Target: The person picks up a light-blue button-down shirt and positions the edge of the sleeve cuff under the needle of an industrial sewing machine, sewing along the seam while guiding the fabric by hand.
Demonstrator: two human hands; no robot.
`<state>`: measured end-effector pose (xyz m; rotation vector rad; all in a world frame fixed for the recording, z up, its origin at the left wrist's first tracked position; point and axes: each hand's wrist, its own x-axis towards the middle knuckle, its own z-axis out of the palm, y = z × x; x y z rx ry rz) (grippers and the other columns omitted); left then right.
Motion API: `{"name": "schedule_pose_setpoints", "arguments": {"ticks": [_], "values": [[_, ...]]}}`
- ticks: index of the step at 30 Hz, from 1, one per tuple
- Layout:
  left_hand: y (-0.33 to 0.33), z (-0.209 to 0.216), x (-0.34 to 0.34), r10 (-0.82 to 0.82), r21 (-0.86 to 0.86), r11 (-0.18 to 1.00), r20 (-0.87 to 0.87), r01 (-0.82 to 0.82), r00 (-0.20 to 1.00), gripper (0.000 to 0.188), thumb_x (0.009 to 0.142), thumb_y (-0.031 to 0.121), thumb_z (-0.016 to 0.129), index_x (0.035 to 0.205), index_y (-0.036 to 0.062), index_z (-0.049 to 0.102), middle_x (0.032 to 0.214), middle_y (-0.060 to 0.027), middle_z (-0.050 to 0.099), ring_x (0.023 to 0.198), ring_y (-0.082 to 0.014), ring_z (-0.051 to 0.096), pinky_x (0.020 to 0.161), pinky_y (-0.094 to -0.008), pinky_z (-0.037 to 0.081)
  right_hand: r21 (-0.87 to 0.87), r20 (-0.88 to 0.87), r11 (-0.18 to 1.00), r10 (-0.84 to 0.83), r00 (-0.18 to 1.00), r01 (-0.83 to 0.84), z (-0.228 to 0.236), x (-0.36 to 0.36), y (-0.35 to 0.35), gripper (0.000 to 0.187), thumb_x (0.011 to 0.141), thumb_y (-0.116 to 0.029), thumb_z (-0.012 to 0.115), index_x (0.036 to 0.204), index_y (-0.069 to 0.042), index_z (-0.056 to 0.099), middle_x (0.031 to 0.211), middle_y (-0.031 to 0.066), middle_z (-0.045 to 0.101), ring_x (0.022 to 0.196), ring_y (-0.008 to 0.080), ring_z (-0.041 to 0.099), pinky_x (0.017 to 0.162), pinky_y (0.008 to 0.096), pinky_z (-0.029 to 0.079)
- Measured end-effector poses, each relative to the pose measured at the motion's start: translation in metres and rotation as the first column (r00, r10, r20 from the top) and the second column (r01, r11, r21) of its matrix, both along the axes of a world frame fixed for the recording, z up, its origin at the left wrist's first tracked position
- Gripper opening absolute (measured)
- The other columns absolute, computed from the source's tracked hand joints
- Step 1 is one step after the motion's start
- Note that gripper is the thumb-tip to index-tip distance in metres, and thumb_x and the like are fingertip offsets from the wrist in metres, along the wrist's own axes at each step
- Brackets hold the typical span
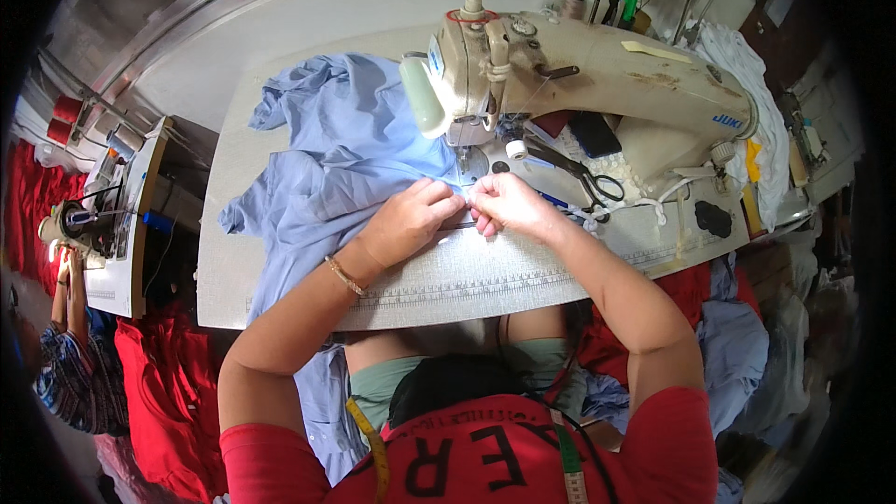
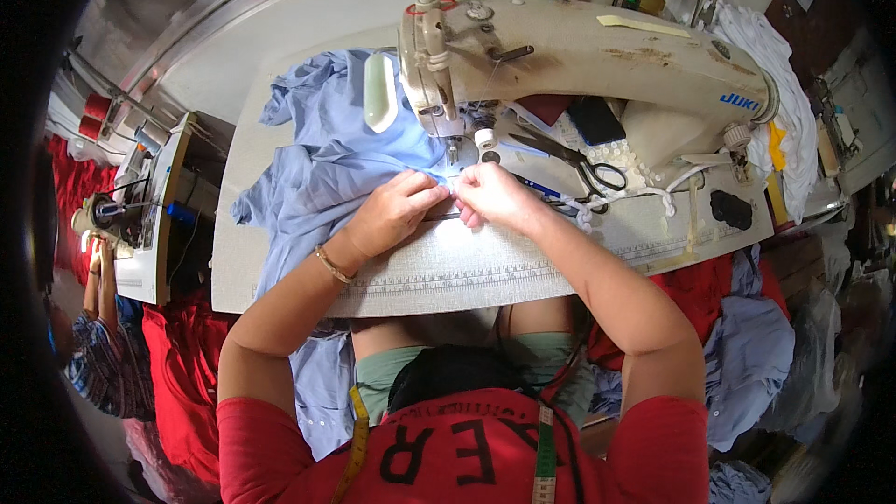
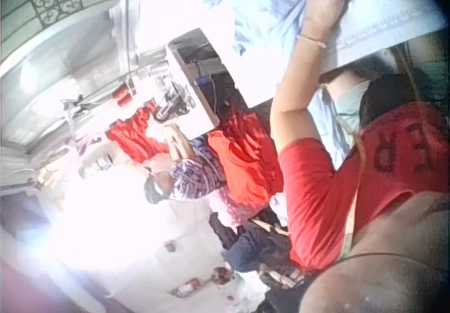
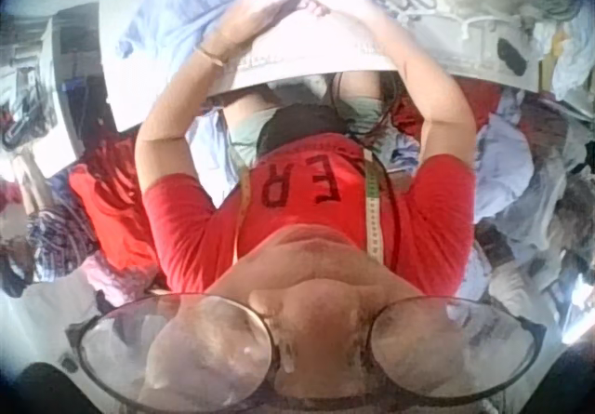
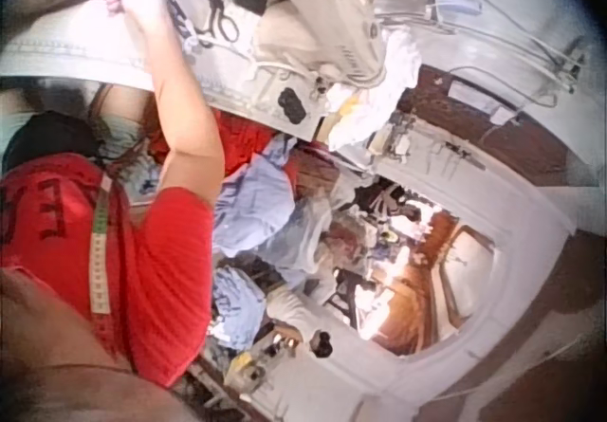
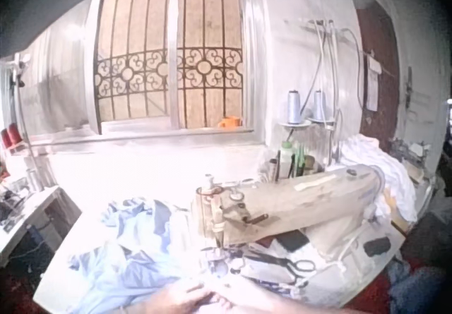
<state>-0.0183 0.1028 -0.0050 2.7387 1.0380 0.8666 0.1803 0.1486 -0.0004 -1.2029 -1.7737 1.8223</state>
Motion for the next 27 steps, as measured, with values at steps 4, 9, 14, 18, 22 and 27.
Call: {"name": "schedule_pose_setpoints", "arguments": {"ticks": [4, 9, 14, 18, 22, 27], "values": [[0.013, -0.001, -0.001, -0.05, 0.026, 0.998, -0.003, 0.05, 0.999, 0.023, 0.071, 0.005, 0.059, 0.094, 0.0046, 0.06, 0.088, -0.0077, 0.054, 0.082, -0.025, 0.052, 0.073, -0.0327, 0.047, 0.03, 0.094, 0.997, 0.071, 0.993, -0.074, 0.001, 0.0, 0.01, 0.016, 0.09, -0.013, 0.048, 0.08, 0.0, 0.054, 0.067, 0.0039, 0.056, 0.054, 0.0102, 0.056, 0.047, 0.0228, 0.048], [0.018, 0.002, -0.001, -0.083, -0.024, 0.996, -0.028, 0.082, 0.996, 0.023, 0.069, 0.001, 0.063, 0.092, 0.004, 0.062, 0.086, -0.007, 0.055, 0.081, -0.0252, 0.053, 0.073, -0.0337, 0.047, 0.077, 0.286, 0.988, 0.109, 0.952, -0.136, 0.013, 0.004, 0.015, 0.016, 0.089, -0.016, 0.053, 0.087, 0.0, 0.057, 0.071, 0.0028, 0.057, 0.055, 0.0087, 0.055, 0.048, 0.0233, 0.047], [0.018, 0.003, 0.0, -0.086, -0.05, 0.995, 0.002, 0.086, 0.996, 0.027, 0.068, -0.001, 0.062, 0.094, 0.0032, 0.061, 0.086, -0.0075, 0.053, 0.082, -0.0251, 0.05, 0.075, -0.034, 0.045, 0.481, 0.305, 0.855, 0.044, 0.951, -0.194, 0.009, 0.024, 0.011, 0.015, 0.088, -0.014, 0.054, 0.095, -0.002, 0.061, 0.077, 0.008, 0.06, 0.071, 0.0196, 0.059, 0.064, 0.0301, 0.047], [0.017, 0.004, -0.001, -0.075, -0.066, 0.995, -0.005, 0.075, 0.997, 0.027, 0.067, -0.001, 0.061, 0.094, 0.0027, 0.061, 0.085, -0.0077, 0.052, 0.082, -0.0252, 0.049, 0.075, -0.0339, 0.044, 0.832, 0.229, 0.497, 0.1, 0.968, -0.248, 0.008, 0.028, 0.002, 0.014, 0.082, -0.01, 0.056, 0.093, -0.005, 0.062, 0.085, 0.012, 0.06, 0.081, 0.0274, 0.059, 0.073, 0.0362, 0.047], [0.018, 0.003, -0.001, -0.075, -0.072, 0.995, 0.003, 0.075, 0.997, 0.027, 0.066, -0.002, 0.062, 0.094, 0.0022, 0.061, 0.085, -0.0079, 0.052, 0.081, -0.0251, 0.049, 0.075, -0.034, 0.044, 0.906, 0.381, 0.171, 0.07, 0.922, -0.387, 0.007, 0.027, -0.004, 0.02, 0.076, -0.009, 0.055, 0.095, -0.006, 0.061, 0.092, 0.0074, 0.057, 0.088, 0.0243, 0.057, 0.079, 0.0348, 0.046], [0.017, 0.006, -0.001, -0.078, -0.066, 0.995, -0.01, 0.077, 0.997, 0.029, 0.067, -0.001, 0.063, 0.095, 0.0022, 0.061, 0.086, -0.0081, 0.052, 0.081, -0.0252, 0.049, 0.074, -0.0342, 0.044, 0.917, 0.357, 0.164, 0.063, 0.932, -0.363, 0.001, 0.025, -0.006, 0.023, 0.075, -0.009, 0.054, 0.097, -0.005, 0.06, 0.093, 0.0066, 0.056, 0.09, 0.0227, 0.055, 0.081, 0.0339, 0.045]]}}
